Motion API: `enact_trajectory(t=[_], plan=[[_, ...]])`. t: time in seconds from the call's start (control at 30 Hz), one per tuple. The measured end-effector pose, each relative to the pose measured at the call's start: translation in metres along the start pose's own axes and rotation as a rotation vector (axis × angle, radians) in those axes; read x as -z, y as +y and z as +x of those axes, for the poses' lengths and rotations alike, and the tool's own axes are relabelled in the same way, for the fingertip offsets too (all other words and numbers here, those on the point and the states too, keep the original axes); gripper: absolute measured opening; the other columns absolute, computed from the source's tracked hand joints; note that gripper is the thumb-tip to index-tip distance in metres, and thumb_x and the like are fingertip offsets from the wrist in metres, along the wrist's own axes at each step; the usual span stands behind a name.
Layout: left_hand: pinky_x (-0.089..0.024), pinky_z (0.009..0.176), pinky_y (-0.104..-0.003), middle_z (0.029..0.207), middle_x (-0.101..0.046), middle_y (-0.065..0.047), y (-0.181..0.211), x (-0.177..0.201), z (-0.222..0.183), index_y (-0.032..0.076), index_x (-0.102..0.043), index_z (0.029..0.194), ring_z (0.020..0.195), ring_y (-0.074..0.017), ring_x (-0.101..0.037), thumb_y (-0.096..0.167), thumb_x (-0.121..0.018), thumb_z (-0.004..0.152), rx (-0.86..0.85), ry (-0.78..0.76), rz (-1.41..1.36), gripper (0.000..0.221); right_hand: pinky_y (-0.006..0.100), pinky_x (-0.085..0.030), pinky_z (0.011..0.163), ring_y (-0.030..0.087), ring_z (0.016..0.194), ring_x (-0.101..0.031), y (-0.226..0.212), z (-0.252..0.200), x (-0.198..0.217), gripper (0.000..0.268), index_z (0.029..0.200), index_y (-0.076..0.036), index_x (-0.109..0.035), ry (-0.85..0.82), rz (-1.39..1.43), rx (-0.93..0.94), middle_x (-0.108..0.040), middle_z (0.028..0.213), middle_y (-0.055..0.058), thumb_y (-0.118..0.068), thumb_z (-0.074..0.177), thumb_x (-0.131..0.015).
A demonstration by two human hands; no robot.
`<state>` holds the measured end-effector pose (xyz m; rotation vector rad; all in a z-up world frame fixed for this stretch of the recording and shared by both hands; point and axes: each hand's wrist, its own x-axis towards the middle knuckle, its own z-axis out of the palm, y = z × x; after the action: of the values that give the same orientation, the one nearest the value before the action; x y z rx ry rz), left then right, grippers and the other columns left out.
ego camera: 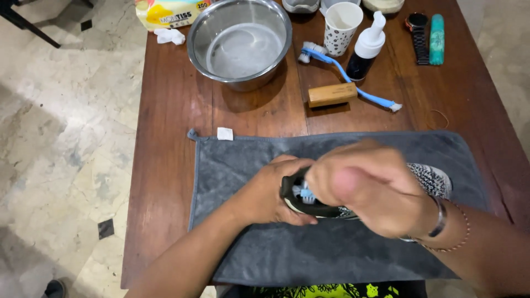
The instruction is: Scrubbing the interior of a sneaker using a toothbrush and cleaning solution to remove dirt and odors.
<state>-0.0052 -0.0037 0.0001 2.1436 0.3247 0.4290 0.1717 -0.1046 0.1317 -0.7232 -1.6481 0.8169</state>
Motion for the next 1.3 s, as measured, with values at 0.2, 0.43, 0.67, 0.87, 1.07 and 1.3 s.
enact_trajectory(t=[0.2,0.43,0.67,0.87,1.07,1.3], plan=[[-0.042,0.108,-0.039,0.121,-0.072,-0.001,-0.003,0.0,-0.001,0.014,-0.061,0.131,0.116,-0.0241,-0.066,0.052,-0.086,0.059,-0.012,0.003,0.003,0.085,0.037,-0.032,0.049,0.02,0.047,-0.033,0.015,-0.01,-0.011,0.039,0.066,-0.007,-0.038,0.254,0.433,0.005,-0.036,0.058,0.008,-0.021,0.101,-0.048],[-0.042,0.109,-0.038,0.12,-0.072,0.0,-0.001,-0.001,0.0,0.017,-0.063,0.129,0.114,-0.0242,-0.066,0.047,-0.085,0.057,-0.012,0.023,-0.006,0.081,0.037,-0.033,0.048,0.02,0.052,-0.037,0.029,-0.021,-0.012,0.013,0.107,-0.013,-0.066,0.334,0.487,0.296,-0.041,0.065,0.007,-0.017,0.097,-0.059],[-0.044,0.106,-0.036,0.119,-0.073,-0.002,0.001,0.0,0.001,0.016,-0.063,0.128,0.113,-0.0242,-0.066,0.049,-0.088,0.056,-0.009,0.021,0.017,0.083,0.041,-0.032,0.049,0.023,0.049,-0.036,0.012,-0.019,-0.009,0.03,0.069,-0.008,-0.045,0.382,0.508,0.045,-0.04,0.059,0.009,-0.022,0.096,-0.051],[-0.044,0.106,-0.038,0.12,-0.073,-0.004,-0.005,-0.003,0.0,0.011,-0.06,0.133,0.113,-0.0256,-0.066,0.051,-0.088,0.054,-0.015,0.051,0.024,0.093,0.038,-0.034,0.055,0.023,0.054,-0.036,0.015,-0.008,-0.011,0.032,0.071,0.0,-0.044,0.299,0.581,0.033,-0.041,0.062,0.012,-0.01,0.101,-0.048],[-0.045,0.104,-0.039,0.115,-0.073,-0.003,-0.001,0.0,0.001,0.011,-0.062,0.127,0.107,-0.025,-0.067,0.057,-0.081,0.061,-0.048,0.022,0.011,0.083,0.039,-0.029,0.052,0.022,0.055,-0.033,0.026,-0.017,-0.013,0.007,0.083,-0.003,-0.05,0.344,0.603,0.173,-0.037,0.064,0.01,-0.004,0.09,-0.05],[-0.041,0.109,-0.037,0.122,-0.072,-0.001,-0.004,-0.003,-0.004,0.013,-0.061,0.133,0.116,-0.0235,-0.065,0.052,-0.088,0.058,-0.007,0.035,-0.017,0.088,0.035,-0.029,0.051,0.02,0.05,-0.03,0.012,-0.011,-0.015,0.033,0.069,-0.005,-0.044,0.327,0.451,-0.01,-0.033,0.058,0.006,-0.022,0.098,-0.048]])
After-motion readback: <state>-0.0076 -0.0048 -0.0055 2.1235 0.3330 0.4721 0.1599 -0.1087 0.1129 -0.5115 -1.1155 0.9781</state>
